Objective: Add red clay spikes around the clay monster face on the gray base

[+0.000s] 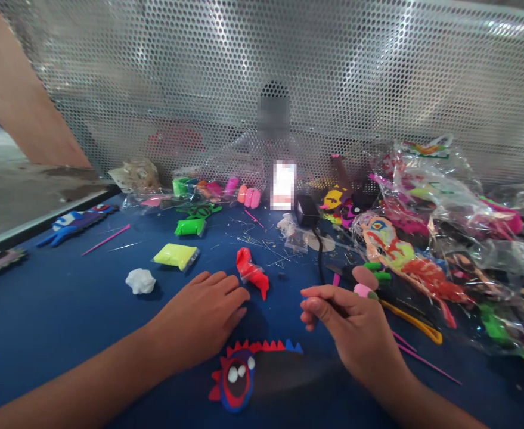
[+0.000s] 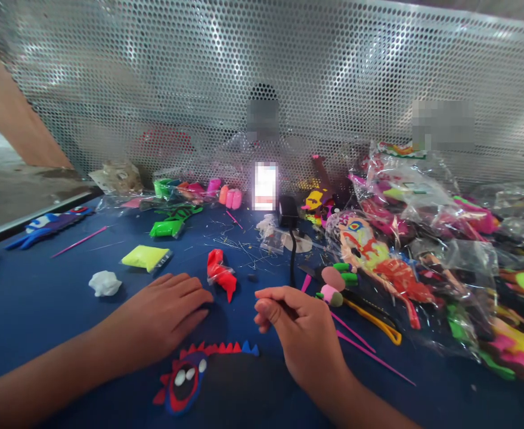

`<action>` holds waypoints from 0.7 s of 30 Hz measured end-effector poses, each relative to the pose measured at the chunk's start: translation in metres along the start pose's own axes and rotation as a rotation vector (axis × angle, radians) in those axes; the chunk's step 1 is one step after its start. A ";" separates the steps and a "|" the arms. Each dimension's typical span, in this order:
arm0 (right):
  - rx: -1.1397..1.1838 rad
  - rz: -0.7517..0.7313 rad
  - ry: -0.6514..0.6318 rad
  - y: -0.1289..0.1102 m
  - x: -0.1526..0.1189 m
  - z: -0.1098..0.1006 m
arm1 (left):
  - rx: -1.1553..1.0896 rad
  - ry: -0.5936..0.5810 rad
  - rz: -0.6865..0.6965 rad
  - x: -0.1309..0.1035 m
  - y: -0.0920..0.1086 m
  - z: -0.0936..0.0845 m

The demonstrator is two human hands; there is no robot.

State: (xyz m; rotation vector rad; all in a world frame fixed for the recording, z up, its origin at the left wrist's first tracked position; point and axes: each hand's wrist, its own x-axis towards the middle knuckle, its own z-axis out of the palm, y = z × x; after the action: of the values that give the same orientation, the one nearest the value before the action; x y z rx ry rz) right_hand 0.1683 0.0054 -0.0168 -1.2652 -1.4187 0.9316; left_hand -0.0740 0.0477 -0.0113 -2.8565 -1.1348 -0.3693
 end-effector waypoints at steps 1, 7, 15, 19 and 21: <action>-0.003 -0.004 -0.001 0.000 0.000 0.000 | 0.008 0.005 -0.012 0.000 0.000 0.000; -0.060 -0.074 0.009 0.004 0.002 -0.001 | 0.119 -0.042 -0.101 0.000 -0.003 -0.001; -0.046 -0.111 0.001 -0.005 -0.004 0.006 | 0.047 0.224 0.043 -0.001 0.014 -0.011; -0.100 -0.202 -0.055 -0.017 -0.015 0.015 | -0.008 0.400 0.253 -0.006 0.028 -0.016; -0.071 -0.262 -0.110 -0.020 -0.019 0.019 | -0.062 0.452 0.312 -0.008 0.034 -0.016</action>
State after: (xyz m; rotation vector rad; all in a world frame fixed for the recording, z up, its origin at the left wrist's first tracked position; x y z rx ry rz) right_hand 0.1447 -0.0150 -0.0055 -1.0600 -1.6706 0.7870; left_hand -0.0599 0.0156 0.0040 -2.7229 -0.5979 -0.9742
